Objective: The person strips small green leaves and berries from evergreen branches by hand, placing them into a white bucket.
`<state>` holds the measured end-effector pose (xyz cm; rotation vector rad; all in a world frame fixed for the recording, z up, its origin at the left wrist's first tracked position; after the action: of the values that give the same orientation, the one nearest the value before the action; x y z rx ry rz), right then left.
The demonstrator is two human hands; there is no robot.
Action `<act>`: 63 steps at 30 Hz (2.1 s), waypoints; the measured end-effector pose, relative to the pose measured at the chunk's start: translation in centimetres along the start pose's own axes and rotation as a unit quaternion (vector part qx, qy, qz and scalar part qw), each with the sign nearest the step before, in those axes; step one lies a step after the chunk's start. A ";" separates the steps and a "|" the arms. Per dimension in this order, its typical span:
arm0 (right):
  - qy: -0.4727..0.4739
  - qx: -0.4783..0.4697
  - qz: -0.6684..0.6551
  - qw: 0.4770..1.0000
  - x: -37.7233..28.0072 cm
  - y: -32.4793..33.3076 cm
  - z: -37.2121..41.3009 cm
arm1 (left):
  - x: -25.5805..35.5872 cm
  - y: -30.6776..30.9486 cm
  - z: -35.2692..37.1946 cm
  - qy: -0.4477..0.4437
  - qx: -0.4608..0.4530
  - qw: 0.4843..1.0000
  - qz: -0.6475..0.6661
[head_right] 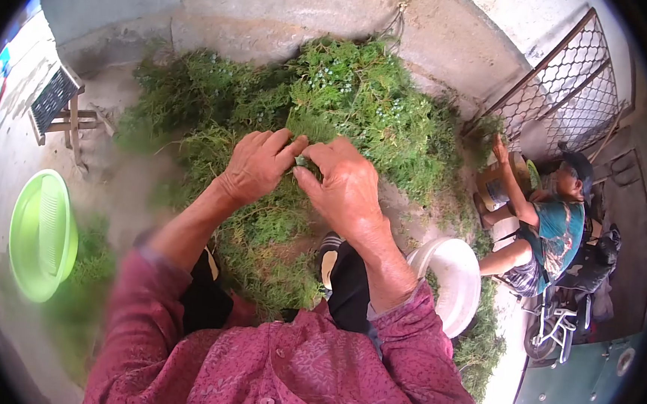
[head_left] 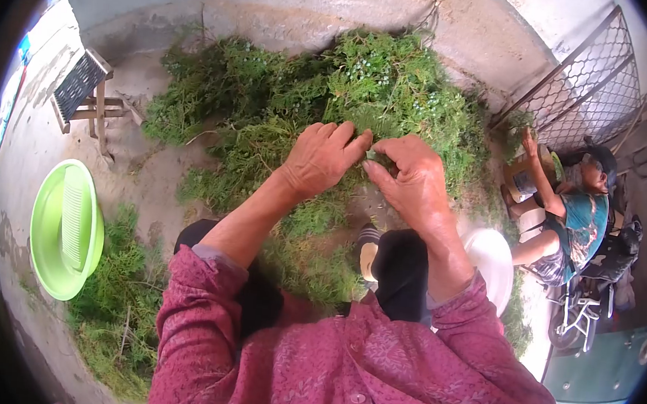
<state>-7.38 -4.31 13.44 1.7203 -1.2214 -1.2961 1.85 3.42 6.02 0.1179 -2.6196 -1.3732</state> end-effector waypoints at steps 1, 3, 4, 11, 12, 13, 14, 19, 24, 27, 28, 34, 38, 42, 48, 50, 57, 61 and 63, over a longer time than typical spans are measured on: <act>-0.018 -0.015 -0.001 1.000 -0.2 0.0 0.1 | 0.2 -0.2 0.0 -0.004 -0.004 1.000 -0.004; -0.038 -0.028 -0.001 0.999 -0.2 -0.1 0.2 | 0.4 -0.6 0.0 -0.010 -0.007 1.000 -0.008; -0.038 -0.034 0.003 0.999 -0.2 -0.4 0.2 | 0.6 -0.8 0.1 -0.025 -0.007 1.000 -0.017; -0.021 -0.056 -0.029 0.998 -1.3 -0.7 1.7 | 0.5 -1.8 0.2 -0.050 -0.026 0.998 0.010; -0.020 -0.055 -0.029 0.998 -1.7 -0.5 2.1 | 0.2 -1.7 0.2 -0.051 -0.025 0.998 0.009; -0.050 -0.032 -0.075 0.995 -1.6 -0.1 2.7 | -0.4 -1.9 0.3 -0.029 -0.038 0.999 0.023; -0.081 -0.010 -0.121 0.989 -1.3 0.5 3.2 | -1.0 -2.2 0.3 -0.007 -0.052 0.998 0.038; -0.214 0.251 -0.078 0.941 5.0 9.8 11.5 | -4.9 -2.5 1.4 0.261 0.039 0.869 0.418; -0.393 0.138 0.205 0.886 15.8 11.6 26.8 | -7.1 -5.0 3.7 0.368 0.169 0.451 0.795; -0.481 0.010 0.212 0.851 18.2 8.3 34.2 | -7.2 -4.9 4.4 0.315 0.143 0.424 0.837; -0.480 0.010 0.200 0.854 17.8 7.6 34.1 | -7.1 -4.8 4.0 0.217 0.102 0.393 0.888; -0.487 0.037 0.096 0.868 17.3 6.0 33.7 | -5.7 -0.6 5.9 0.226 0.159 0.408 0.870; -0.447 0.076 0.061 0.889 17.6 5.5 32.9 | -7.9 4.5 9.0 0.261 0.164 0.444 0.841; -0.457 0.070 0.038 0.886 17.2 4.9 33.2 | -14.0 12.3 18.7 0.351 0.232 0.601 0.679; -0.478 0.078 0.008 0.875 17.3 4.3 34.1 | -9.3 22.6 36.1 0.687 0.233 0.680 0.105; -0.481 0.083 0.007 0.873 16.9 4.7 33.3 | -8.4 22.2 44.7 0.595 0.103 0.789 -0.114; -0.356 0.108 0.003 0.928 14.6 7.3 25.0 | -0.5 17.1 57.4 0.773 -0.372 0.511 -0.056; -0.225 0.086 -0.020 0.970 12.9 6.3 15.9 | -6.1 15.2 55.5 0.733 -0.425 0.532 0.002; -0.165 0.048 -0.034 0.984 12.8 4.5 11.4 | -7.2 14.7 43.2 0.706 -0.376 0.600 -0.021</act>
<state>-18.57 -17.49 9.66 1.6702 -1.4423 -1.6365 0.62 47.78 -6.88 0.7509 -0.6505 -1.3077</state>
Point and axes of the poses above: each hand's wrist, its own z-axis away from the middle knuckle, its own y-axis out of the back of the hand, x = y × z, the point moved 5 cm from there along -z, towards the middle knuckle, and after that the axes turned 13 degrees about -x, right-handed, at the moved point
